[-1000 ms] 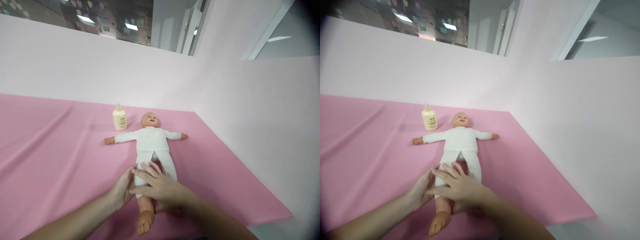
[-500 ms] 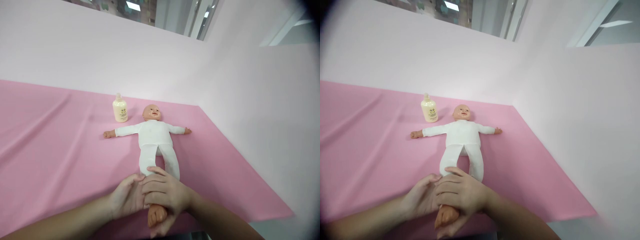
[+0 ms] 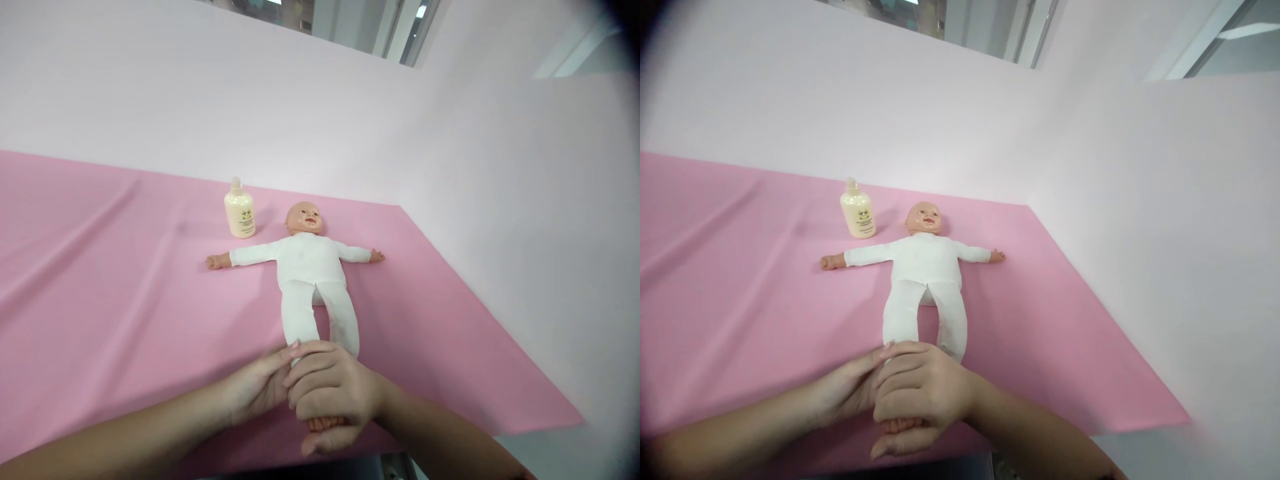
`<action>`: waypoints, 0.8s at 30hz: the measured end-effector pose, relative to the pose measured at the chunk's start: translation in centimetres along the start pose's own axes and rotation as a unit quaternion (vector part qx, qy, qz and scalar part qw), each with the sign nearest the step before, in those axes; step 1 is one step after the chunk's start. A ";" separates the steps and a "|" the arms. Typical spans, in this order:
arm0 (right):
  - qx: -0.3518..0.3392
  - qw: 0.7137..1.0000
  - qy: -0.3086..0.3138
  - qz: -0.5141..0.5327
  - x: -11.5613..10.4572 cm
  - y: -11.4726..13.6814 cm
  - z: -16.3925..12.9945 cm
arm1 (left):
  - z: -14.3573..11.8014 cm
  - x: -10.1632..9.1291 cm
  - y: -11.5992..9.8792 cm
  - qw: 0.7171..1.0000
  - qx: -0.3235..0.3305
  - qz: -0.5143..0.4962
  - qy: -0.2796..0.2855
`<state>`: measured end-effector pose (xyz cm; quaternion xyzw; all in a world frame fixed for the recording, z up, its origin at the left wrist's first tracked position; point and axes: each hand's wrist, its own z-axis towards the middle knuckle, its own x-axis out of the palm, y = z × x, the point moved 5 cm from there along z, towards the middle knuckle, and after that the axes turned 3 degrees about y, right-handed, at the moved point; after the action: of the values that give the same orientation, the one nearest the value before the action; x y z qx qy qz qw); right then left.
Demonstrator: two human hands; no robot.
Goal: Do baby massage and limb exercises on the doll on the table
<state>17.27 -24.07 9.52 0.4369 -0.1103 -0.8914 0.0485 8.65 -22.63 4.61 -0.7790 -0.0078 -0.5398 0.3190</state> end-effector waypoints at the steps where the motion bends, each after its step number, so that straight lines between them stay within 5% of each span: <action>1: -0.012 1.000 0.003 -0.008 0.0 0.0 0.0 | 0.0 0.1 0.0 1.000 -0.002 0.001 0.004; 7: -0.041 0.999 -0.018 -0.017 -0.3 0.1 -0.1 | 0.0 0.1 0.1 0.999 -0.015 0.008 0.030; 12: 0.005 0.999 -0.003 -0.037 -0.6 -0.1 0.5 | 0.1 -0.4 0.2 0.998 0.000 -0.012 0.063; 24: 0.013 1.000 0.007 -0.013 -0.1 0.2 0.3 | -0.1 0.9 -0.3 0.998 -0.023 -0.043 0.044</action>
<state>17.09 -24.18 9.88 0.4449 -0.1162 -0.8874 0.0318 8.87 -22.75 5.51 -0.7608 -0.0150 -0.5866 0.2770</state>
